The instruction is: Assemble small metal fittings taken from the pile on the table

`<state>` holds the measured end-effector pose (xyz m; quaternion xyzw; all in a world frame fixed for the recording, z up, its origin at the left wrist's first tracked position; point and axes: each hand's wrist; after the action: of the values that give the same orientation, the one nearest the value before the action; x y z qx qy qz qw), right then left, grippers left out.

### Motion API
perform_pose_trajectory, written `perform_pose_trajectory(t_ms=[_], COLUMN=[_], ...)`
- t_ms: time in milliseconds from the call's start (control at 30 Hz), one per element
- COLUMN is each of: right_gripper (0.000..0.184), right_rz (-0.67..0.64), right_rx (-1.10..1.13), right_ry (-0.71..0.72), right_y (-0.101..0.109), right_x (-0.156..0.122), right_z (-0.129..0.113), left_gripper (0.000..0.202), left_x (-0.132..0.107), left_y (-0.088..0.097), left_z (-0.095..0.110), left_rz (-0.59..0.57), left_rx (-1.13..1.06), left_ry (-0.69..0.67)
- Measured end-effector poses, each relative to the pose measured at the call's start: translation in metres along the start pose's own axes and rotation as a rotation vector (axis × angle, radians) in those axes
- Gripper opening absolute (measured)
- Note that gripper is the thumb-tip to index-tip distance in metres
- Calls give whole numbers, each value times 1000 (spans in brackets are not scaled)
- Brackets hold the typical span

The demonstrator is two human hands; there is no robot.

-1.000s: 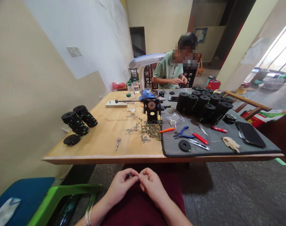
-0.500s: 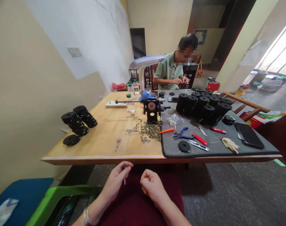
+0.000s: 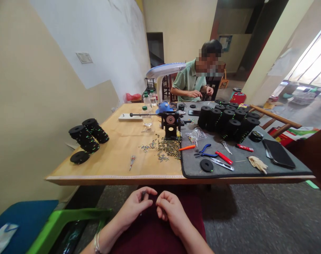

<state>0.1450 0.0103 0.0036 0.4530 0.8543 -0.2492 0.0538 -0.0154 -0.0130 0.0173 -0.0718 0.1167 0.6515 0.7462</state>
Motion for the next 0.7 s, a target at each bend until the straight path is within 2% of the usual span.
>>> perform_pose_trajectory(t_ms=[300, 567, 700], right_gripper=[18, 18, 28], right_rz=[-46, -43, -74], right_rx=[171, 113, 73], right_ry=[11, -58, -46], right_y=[4, 3, 4], right_x=[3, 3, 4], right_z=[5, 5, 5], left_gripper=[27, 28, 29], left_x=[3, 2, 3], left_y=[3, 0, 0], left_z=[-7, 3, 4], left_rz=[1, -24, -22], left_rx=[-29, -32, -25], left_ry=[-4, -34, -42])
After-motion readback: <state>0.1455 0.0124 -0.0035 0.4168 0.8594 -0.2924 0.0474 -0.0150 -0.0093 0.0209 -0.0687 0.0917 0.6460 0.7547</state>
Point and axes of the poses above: each hand's wrist, its own x-axis towards the middle knuckle, its own y-axis out of the back of the hand, z = x × y, and after that the axes turned 6 degrees about -z, right-handed
